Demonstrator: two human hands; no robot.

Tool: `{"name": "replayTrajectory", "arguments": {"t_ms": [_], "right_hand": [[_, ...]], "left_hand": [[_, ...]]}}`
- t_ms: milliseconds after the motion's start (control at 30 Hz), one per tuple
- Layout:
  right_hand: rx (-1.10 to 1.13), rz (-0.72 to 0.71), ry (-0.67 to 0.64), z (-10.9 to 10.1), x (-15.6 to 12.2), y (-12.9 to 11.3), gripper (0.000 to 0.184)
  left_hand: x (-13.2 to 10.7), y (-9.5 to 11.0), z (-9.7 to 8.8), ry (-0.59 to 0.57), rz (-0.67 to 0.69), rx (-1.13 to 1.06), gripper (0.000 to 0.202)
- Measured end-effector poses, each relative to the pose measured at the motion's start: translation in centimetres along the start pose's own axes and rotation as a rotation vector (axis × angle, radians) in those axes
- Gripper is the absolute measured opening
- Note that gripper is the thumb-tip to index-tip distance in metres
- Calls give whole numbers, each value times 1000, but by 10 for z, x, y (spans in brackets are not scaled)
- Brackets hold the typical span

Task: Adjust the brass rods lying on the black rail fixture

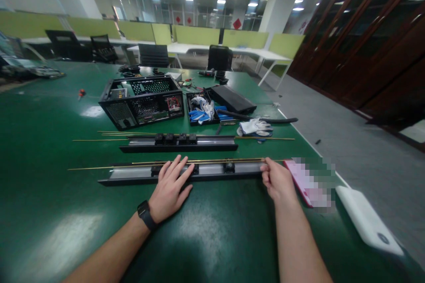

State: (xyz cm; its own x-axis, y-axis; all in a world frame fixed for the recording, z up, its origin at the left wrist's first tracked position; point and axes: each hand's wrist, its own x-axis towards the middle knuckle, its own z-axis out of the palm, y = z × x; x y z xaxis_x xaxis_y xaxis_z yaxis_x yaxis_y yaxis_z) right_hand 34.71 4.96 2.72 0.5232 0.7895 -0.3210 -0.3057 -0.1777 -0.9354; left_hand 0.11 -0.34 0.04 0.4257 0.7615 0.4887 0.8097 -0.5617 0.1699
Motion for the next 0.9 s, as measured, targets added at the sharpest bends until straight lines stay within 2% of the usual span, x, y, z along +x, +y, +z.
{"name": "replayTrajectory", "arguments": {"t_ms": [100,467,667,900], "right_hand": [[29,-42,-15,1,-5,5,16],[-19,-85,-210,16,-22,24,43],[-5,-62,-219,19,-26,28,43],[-9,12,-318,32,-39,34,42]], "left_hand": [[0,1,-1,0,-4,1,62],[0,0,4,7,12,23,62],[0,0,6,3,10,24,63],[-1,0,6,-3,14,29,62]]}}
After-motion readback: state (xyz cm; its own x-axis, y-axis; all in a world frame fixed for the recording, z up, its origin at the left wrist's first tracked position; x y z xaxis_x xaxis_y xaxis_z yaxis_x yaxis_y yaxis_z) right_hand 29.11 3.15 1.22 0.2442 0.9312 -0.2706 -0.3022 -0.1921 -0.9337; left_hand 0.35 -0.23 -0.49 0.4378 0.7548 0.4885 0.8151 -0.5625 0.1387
